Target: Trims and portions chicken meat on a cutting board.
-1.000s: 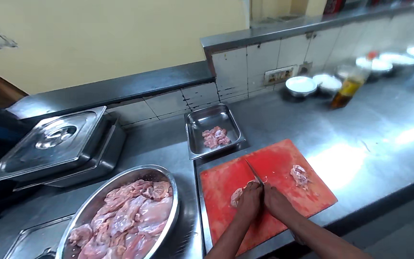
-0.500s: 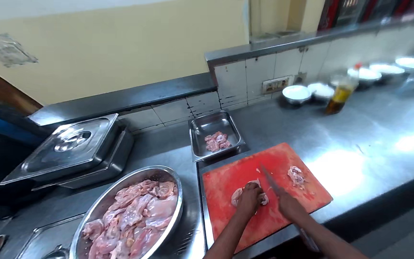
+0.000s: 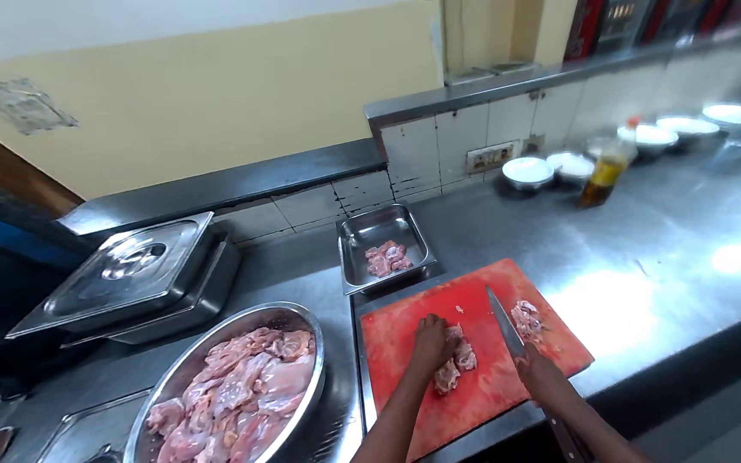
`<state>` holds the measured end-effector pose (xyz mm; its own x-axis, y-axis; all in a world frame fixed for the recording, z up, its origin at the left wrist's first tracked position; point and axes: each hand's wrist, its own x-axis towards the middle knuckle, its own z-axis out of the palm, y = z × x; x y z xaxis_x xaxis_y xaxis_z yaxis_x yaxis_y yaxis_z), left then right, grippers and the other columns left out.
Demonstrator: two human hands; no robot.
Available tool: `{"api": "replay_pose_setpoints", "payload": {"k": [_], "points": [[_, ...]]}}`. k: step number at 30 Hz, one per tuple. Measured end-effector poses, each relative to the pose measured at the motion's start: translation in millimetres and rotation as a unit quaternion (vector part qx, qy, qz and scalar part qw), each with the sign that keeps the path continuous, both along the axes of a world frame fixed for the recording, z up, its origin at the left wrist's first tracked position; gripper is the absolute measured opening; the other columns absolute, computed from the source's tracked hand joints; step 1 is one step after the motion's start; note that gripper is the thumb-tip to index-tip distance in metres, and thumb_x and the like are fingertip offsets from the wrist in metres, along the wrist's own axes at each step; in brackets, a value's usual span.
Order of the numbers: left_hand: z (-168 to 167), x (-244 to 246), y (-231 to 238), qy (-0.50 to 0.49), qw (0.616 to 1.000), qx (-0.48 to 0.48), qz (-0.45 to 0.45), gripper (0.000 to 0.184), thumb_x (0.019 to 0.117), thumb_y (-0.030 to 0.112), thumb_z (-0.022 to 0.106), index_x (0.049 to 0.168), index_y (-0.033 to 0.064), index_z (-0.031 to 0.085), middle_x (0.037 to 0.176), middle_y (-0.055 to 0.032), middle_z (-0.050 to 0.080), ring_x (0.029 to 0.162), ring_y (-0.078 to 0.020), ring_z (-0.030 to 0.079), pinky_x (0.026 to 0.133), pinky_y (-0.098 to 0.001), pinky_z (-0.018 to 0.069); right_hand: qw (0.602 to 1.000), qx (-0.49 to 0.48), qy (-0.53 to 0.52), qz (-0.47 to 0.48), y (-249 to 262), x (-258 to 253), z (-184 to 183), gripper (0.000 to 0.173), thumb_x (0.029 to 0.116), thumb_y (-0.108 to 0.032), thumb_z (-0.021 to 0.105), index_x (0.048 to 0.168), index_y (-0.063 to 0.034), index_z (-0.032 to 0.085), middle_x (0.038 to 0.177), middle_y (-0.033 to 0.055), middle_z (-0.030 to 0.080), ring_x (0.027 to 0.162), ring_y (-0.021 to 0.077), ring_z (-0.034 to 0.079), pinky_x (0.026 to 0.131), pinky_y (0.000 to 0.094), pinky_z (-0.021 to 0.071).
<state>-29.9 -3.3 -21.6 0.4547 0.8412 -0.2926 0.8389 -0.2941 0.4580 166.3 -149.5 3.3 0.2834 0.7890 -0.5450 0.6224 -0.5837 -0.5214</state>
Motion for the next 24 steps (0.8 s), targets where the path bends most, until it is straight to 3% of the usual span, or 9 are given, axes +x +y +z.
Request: {"api": "replay_pose_setpoints", "payload": {"k": [5, 9, 12, 15, 17, 19, 21, 23, 24], "points": [[15.4, 18.7, -9.8, 0.1, 0.989, -0.054, -0.1, 0.081, 0.0864, 0.057, 0.075, 0.141, -0.0003, 0.055, 0.148, -0.0229, 0.049, 0.142, -0.0413, 0.042, 0.114, -0.0617, 0.0354, 0.992, -0.025, 0.116, -0.04, -21.2, 3.2, -11.4, 0.042, 0.111, -0.03, 0.043, 0.147, -0.008, 0.04, 0.095, 0.0155, 0.064, 0.068, 0.0243, 0.068, 0.066, 0.0418, 0.059], [17.2, 24.3, -27.9, 0.109, 0.973, -0.055, -0.194, 0.06, 0.0942, 0.027, 0.071, 0.145, 0.0039, 0.047, 0.136, -0.0223, 0.061, 0.131, -0.0409, 0.056, 0.111, -0.0626, 0.0391, 0.982, -0.021, 0.175, -0.071, -39.0, 2.8, -16.2, 0.035, 0.1112, -0.028, 0.044, 0.139, -0.0072, 0.042, 0.086, 0.0118, 0.061, 0.059, 0.0197, 0.064, 0.058, 0.0368, 0.0576], [19.0, 23.3, -28.2, 0.088, 0.969, -0.073, -0.22, 0.046, 0.0947, 0.019, 0.065, 0.137, 0.0033, 0.058, 0.132, -0.0219, 0.063, 0.127, -0.039, 0.059, 0.106, -0.0607, 0.0463, 0.977, -0.021, 0.197, -0.081, -49.3, 3.0, -20.4, 0.034, 0.1114, -0.028, 0.044, 0.138, -0.0076, 0.043, 0.084, 0.0107, 0.061, 0.058, 0.0187, 0.063, 0.058, 0.0356, 0.0574], [68.7, 14.7, -31.5, -0.009, 0.977, -0.024, -0.21, 0.03, 0.0993, 0.017, 0.059, 0.125, 0.0032, 0.068, 0.122, -0.0193, 0.065, 0.114, -0.0345, 0.065, 0.1, -0.0527, 0.0518, 0.971, -0.002, 0.219, -0.094, -59.9, 6.7, -22.5, 0.032, 0.1113, -0.026, 0.044, 0.136, -0.0055, 0.044, 0.081, 0.0109, 0.061, 0.056, 0.0187, 0.062, 0.056, 0.0356, 0.0572], [127.0, -4.3, -39.6, -0.108, 0.971, 0.124, -0.173, 0.021, 0.1004, 0.015, 0.06, 0.115, 0.0066, 0.073, 0.112, -0.0128, 0.07, 0.098, -0.0259, 0.07, 0.089, -0.0453, 0.0579, 0.968, 0.009, 0.228, -0.108, -67.0, 8.5, -20.9, 0.033, 0.1114, -0.025, 0.044, 0.137, -0.004, 0.044, 0.083, 0.0117, 0.061, 0.056, 0.019, 0.062, 0.056, 0.0359, 0.0572], [182.5, -28.2, -41.0, -0.236, 0.899, 0.348, -0.12, 0.015, 0.0935, 0.007, 0.068, 0.107, 0.005, 0.074, 0.106, -0.011, 0.07, 0.09, -0.0199, 0.069, 0.08, -0.0379, 0.0601, 0.964, 0.017, 0.238, -0.119, -72.1, 9.2, -19.9, 0.032, 0.1113, -0.024, 0.044, 0.137, -0.004, 0.044, 0.083, 0.0112, 0.06, 0.056, 0.0187, 0.061, 0.056, 0.0356, 0.0567], [225.1, -46.1, -28.0, -0.315, 0.788, 0.528, -0.038, 0.017, 0.0958, 0.008, 0.066, 0.109, -0.001, 0.072, 0.115, -0.0166, 0.07, 0.1, -0.0185, 0.069, 0.086, -0.0315, 0.0583, 0.962, 0.024, 0.243, -0.122, -73.7, 9.4, -20.8, 0.031, 0.1111, -0.024, 0.044, 0.136, -0.0045, 0.044, 0.081, 0.0105, 0.06, 0.056, 0.0182, 0.062, 0.056, 0.0349, 0.0571], [239.4, -52.4, 12.7, -0.35, 0.665, 0.659, 0.036, 0.019, 0.1006, 0.01, 0.064, 0.111, -0.0051, 0.068, 0.12, -0.0212, 0.067, 0.108, -0.0184, 0.066, 0.09, -0.0264, 0.0541, 0.963, 0.022, 0.243, -0.118, -71.0, 6.4, -18.7, 0.031, 0.1112, -0.025, 0.044, 0.136, -0.0054, 0.044, 0.081, 0.0098, 0.06, 0.056, 0.0176, 0.061, 0.056, 0.0345, 0.0565], [231.8, -54.1, 40.3, -0.336, 0.644, 0.684, 0.064, 0.021, 0.1021, 0.012, 0.062, 0.113, -0.0039, 0.068, 0.125, -0.0219, 0.065, 0.116, -0.0218, 0.063, 0.096, -0.0286, 0.052, 0.963, 0.018, 0.243, -0.113, -68.9, 3.6, -17.4, 0.031, 0.1114, -0.025, 0.043, 0.136, -0.0061, 0.044, 0.081, 0.0096, 0.06, 0.056, 0.0176, 0.061, 0.056, 0.0346, 0.0565]]}}
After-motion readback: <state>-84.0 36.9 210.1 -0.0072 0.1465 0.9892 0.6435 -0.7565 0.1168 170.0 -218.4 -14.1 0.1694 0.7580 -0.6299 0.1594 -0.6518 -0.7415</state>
